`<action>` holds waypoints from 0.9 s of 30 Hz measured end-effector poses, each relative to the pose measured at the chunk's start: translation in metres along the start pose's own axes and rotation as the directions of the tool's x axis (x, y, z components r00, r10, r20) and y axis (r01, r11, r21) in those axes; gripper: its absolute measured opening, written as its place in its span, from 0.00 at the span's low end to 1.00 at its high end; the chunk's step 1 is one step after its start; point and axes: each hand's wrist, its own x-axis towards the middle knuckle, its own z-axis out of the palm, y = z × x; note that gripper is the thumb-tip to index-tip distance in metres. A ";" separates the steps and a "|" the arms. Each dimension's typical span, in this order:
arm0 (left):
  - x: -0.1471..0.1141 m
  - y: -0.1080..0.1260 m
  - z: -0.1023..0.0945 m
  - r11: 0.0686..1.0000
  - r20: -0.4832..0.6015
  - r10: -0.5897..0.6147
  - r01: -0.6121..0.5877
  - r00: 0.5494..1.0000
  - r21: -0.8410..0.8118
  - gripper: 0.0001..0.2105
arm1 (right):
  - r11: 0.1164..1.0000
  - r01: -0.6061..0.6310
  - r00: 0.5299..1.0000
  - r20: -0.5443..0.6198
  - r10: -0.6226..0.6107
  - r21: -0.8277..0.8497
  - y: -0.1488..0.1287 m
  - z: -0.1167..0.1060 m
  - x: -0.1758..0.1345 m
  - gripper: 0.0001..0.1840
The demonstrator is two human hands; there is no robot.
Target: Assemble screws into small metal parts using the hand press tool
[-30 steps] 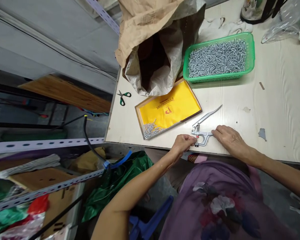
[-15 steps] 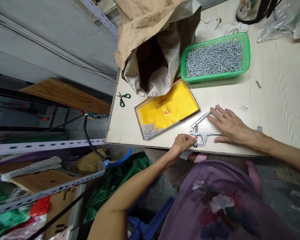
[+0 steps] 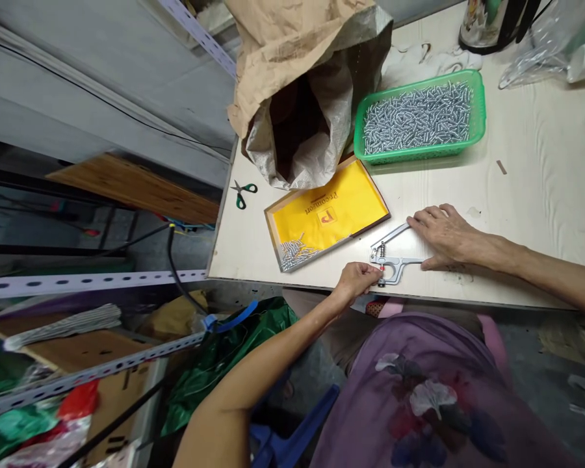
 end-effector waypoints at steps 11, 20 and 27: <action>-0.002 -0.001 0.001 1.000 0.003 -0.012 0.012 1.000 0.001 0.06 | 0.974 0.029 0.982 0.188 0.014 -0.226 -0.020 -0.021 -0.002 0.32; -0.003 -0.003 0.003 1.000 -0.003 -0.003 0.003 1.000 0.005 0.05 | 0.979 0.027 0.988 0.152 0.004 -0.200 -0.016 -0.018 -0.007 0.40; -0.003 -0.015 0.003 0.792 -0.102 0.472 -0.371 0.876 0.485 0.07 | 0.987 0.028 0.979 0.205 0.005 -0.157 -0.027 -0.027 -0.006 0.24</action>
